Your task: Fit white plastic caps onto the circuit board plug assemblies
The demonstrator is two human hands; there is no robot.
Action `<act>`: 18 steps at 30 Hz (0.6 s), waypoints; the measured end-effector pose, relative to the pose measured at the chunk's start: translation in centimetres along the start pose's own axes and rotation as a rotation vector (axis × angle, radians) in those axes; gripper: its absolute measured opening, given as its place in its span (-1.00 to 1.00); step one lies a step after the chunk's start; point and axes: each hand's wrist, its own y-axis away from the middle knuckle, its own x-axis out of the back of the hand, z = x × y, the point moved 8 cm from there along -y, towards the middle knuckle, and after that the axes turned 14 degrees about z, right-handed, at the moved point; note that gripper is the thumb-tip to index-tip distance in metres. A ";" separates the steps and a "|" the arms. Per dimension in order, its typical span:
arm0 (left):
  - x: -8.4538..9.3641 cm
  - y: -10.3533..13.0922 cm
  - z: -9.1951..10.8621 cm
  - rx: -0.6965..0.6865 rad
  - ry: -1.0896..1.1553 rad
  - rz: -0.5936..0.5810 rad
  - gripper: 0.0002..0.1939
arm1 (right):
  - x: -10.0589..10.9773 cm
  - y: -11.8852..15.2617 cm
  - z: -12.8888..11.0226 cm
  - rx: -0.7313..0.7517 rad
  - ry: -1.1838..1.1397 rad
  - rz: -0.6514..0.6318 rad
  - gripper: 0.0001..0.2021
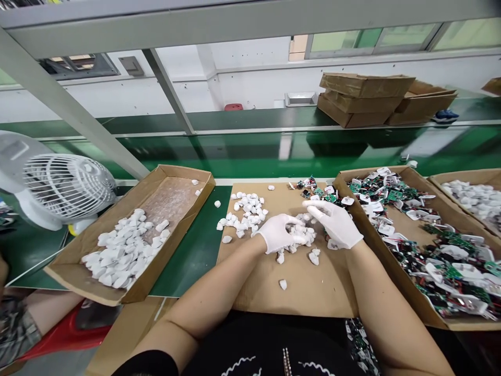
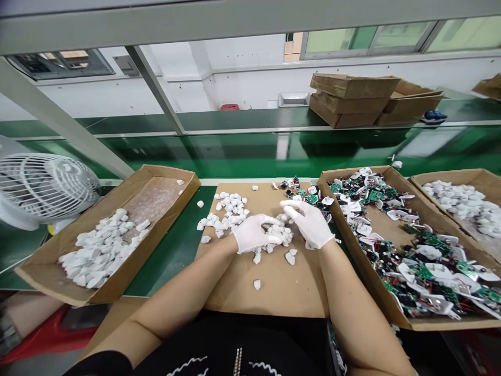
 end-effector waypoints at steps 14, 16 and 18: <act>3.3 -1.6 1.7 -0.037 0.250 0.167 -0.63 | -1.4 0.5 -0.3 -0.021 -0.084 0.021 -0.45; 2.9 -1.4 1.8 -0.005 0.321 0.123 -0.65 | -1.7 0.4 0.0 -0.073 -0.225 0.008 -0.54; 2.6 -1.2 1.8 0.010 0.361 0.095 -0.68 | -1.6 0.3 -0.3 -0.080 -0.341 -0.019 -0.59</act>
